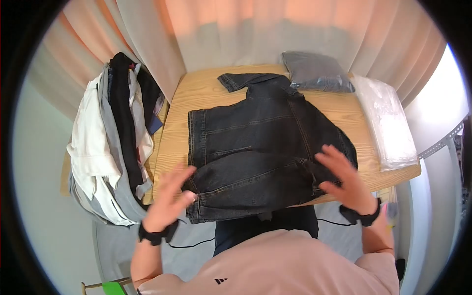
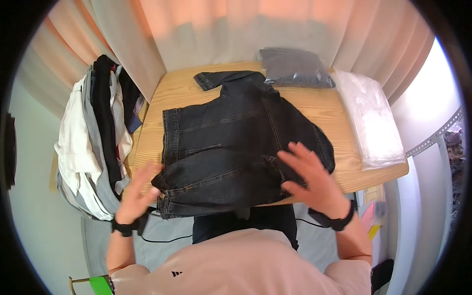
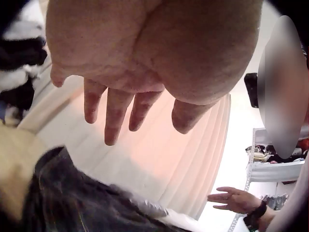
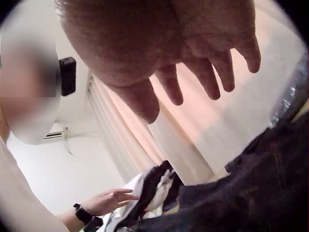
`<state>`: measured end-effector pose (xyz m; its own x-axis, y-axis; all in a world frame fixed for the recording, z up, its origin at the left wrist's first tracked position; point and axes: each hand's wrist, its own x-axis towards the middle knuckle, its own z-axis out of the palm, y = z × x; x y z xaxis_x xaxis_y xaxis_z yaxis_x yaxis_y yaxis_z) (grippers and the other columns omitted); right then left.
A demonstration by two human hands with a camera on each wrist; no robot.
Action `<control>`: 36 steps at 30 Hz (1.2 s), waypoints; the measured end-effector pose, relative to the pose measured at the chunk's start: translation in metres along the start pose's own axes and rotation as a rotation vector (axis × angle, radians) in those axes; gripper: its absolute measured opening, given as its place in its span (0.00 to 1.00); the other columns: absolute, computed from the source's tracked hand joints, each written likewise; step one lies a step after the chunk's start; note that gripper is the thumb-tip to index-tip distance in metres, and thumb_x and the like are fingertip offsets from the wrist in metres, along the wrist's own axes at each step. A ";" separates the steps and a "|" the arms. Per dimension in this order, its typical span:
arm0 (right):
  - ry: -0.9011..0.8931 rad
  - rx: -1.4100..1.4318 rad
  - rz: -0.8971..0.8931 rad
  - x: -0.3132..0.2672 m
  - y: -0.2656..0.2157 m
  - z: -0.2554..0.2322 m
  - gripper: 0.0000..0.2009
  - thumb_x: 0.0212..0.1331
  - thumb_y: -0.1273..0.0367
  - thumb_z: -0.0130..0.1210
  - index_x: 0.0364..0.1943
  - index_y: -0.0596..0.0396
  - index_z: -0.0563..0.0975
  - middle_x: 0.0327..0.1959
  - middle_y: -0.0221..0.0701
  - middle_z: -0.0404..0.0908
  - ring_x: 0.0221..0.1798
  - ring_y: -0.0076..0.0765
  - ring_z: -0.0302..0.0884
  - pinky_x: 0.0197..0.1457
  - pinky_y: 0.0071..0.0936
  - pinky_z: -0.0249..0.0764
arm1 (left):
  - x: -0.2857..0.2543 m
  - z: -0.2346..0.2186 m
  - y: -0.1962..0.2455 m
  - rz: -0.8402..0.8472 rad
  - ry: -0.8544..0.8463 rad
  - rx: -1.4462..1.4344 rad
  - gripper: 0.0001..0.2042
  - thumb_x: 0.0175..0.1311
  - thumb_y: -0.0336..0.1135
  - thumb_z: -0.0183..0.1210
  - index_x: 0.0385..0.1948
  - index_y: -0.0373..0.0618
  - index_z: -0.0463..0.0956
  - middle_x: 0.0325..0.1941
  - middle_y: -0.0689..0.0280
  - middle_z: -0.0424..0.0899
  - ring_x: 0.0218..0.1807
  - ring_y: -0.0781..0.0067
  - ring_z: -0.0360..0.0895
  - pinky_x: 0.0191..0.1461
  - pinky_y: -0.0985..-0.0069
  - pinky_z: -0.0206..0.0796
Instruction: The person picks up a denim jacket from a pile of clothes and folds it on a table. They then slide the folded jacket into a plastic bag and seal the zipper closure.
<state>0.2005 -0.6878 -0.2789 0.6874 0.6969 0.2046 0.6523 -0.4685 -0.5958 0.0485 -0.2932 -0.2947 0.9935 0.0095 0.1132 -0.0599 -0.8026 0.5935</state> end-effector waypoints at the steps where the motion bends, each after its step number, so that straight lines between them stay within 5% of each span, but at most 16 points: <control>1: 0.077 0.043 -0.029 0.004 -0.006 -0.020 0.29 0.48 0.77 0.59 0.59 0.54 0.69 0.65 0.43 0.62 0.70 0.46 0.55 0.69 0.35 0.54 | 0.002 -0.016 -0.004 0.019 0.105 -0.036 0.25 0.60 0.41 0.56 0.59 0.45 0.67 0.62 0.56 0.69 0.67 0.56 0.60 0.70 0.57 0.43; 3: 0.209 0.082 0.071 0.016 -0.030 -0.059 0.27 0.48 0.81 0.56 0.57 0.57 0.70 0.60 0.37 0.69 0.65 0.38 0.63 0.68 0.32 0.55 | 0.011 -0.049 -0.010 0.008 0.252 -0.069 0.21 0.61 0.34 0.54 0.56 0.42 0.67 0.58 0.59 0.73 0.63 0.61 0.66 0.67 0.68 0.52; 6: 0.298 0.101 0.072 0.062 -0.036 -0.100 0.15 0.61 0.67 0.52 0.51 0.57 0.74 0.50 0.28 0.75 0.46 0.22 0.71 0.50 0.23 0.69 | 0.038 -0.094 -0.029 -0.019 0.278 -0.133 0.17 0.63 0.29 0.51 0.55 0.40 0.68 0.54 0.64 0.75 0.59 0.71 0.68 0.63 0.77 0.56; 8: 0.276 -0.049 -0.029 0.106 -0.024 -0.115 0.16 0.60 0.65 0.53 0.50 0.56 0.75 0.44 0.30 0.78 0.41 0.23 0.72 0.46 0.23 0.70 | 0.063 -0.110 -0.033 -0.038 0.248 -0.254 0.14 0.66 0.31 0.51 0.52 0.39 0.70 0.52 0.66 0.76 0.53 0.78 0.70 0.56 0.79 0.62; 11: 0.241 -0.173 -0.127 0.184 0.003 -0.114 0.16 0.59 0.63 0.53 0.48 0.56 0.75 0.44 0.34 0.79 0.42 0.29 0.74 0.46 0.26 0.71 | 0.111 -0.103 -0.049 -0.040 0.208 -0.222 0.15 0.65 0.32 0.52 0.52 0.38 0.70 0.50 0.65 0.77 0.54 0.74 0.71 0.60 0.75 0.59; 14: 0.061 -0.239 -0.008 0.266 0.055 -0.085 0.18 0.56 0.65 0.54 0.49 0.59 0.74 0.43 0.37 0.79 0.43 0.32 0.75 0.48 0.28 0.71 | 0.159 -0.068 -0.067 0.001 0.114 0.041 0.15 0.64 0.34 0.54 0.50 0.37 0.71 0.48 0.60 0.79 0.51 0.69 0.75 0.55 0.73 0.65; 17: -0.058 -0.356 0.131 0.326 0.107 -0.035 0.22 0.51 0.61 0.58 0.50 0.57 0.74 0.38 0.39 0.80 0.41 0.37 0.77 0.43 0.32 0.73 | 0.196 -0.027 -0.092 0.037 0.098 0.178 0.21 0.60 0.42 0.58 0.49 0.35 0.72 0.47 0.49 0.79 0.52 0.53 0.75 0.56 0.66 0.65; 21: -0.175 -0.027 0.371 0.355 0.110 0.025 0.25 0.47 0.66 0.61 0.52 0.60 0.72 0.40 0.44 0.80 0.41 0.42 0.78 0.41 0.34 0.75 | 0.216 0.002 -0.122 -0.106 0.042 0.245 0.22 0.59 0.43 0.59 0.49 0.35 0.72 0.45 0.46 0.79 0.51 0.48 0.75 0.55 0.63 0.65; 26: -0.151 -0.497 0.366 0.391 0.185 0.080 0.29 0.41 0.72 0.64 0.53 0.62 0.69 0.42 0.47 0.78 0.37 0.48 0.79 0.40 0.37 0.76 | 0.224 0.007 -0.142 -0.252 -0.179 0.397 0.22 0.54 0.40 0.63 0.49 0.40 0.74 0.42 0.48 0.80 0.47 0.50 0.77 0.52 0.63 0.67; 28: -0.008 -0.573 0.274 0.393 0.210 0.098 0.29 0.40 0.71 0.65 0.51 0.62 0.70 0.43 0.49 0.78 0.47 0.53 0.77 0.49 0.40 0.74 | 0.224 0.011 -0.146 -0.299 -0.148 0.427 0.23 0.51 0.38 0.66 0.50 0.45 0.74 0.44 0.51 0.80 0.48 0.51 0.76 0.53 0.64 0.68; 31: 0.001 -0.433 0.381 0.384 0.199 0.094 0.23 0.44 0.67 0.64 0.47 0.60 0.73 0.46 0.52 0.77 0.53 0.55 0.73 0.55 0.40 0.70 | 0.223 0.016 -0.150 -0.247 -0.052 0.428 0.24 0.49 0.38 0.67 0.51 0.46 0.74 0.47 0.52 0.79 0.50 0.51 0.75 0.54 0.64 0.68; 32: 0.001 -0.436 0.385 0.381 0.195 0.091 0.23 0.44 0.67 0.64 0.47 0.60 0.73 0.46 0.52 0.77 0.53 0.55 0.73 0.55 0.40 0.70 | 0.223 0.019 -0.151 -0.072 0.014 0.329 0.24 0.49 0.38 0.67 0.51 0.45 0.74 0.48 0.52 0.79 0.51 0.51 0.75 0.54 0.64 0.67; 33: 0.076 -0.421 0.325 0.378 0.194 0.089 0.20 0.48 0.65 0.61 0.44 0.61 0.74 0.42 0.51 0.78 0.47 0.52 0.76 0.49 0.39 0.72 | 0.223 0.019 -0.149 0.104 0.078 0.228 0.24 0.49 0.38 0.67 0.50 0.44 0.74 0.48 0.52 0.78 0.51 0.51 0.74 0.54 0.64 0.67; 36: 0.134 -0.236 0.324 0.383 0.196 0.065 0.16 0.55 0.62 0.55 0.39 0.63 0.75 0.33 0.45 0.79 0.32 0.44 0.78 0.35 0.35 0.74 | 0.224 0.024 -0.140 0.024 0.033 0.068 0.22 0.48 0.35 0.65 0.48 0.42 0.75 0.46 0.50 0.79 0.50 0.50 0.75 0.53 0.64 0.67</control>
<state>0.5710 -0.4782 -0.3678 0.8942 0.4239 0.1441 0.4403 -0.7742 -0.4548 0.2822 -0.1927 -0.3713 0.9881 0.0084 0.1535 -0.0759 -0.8417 0.5346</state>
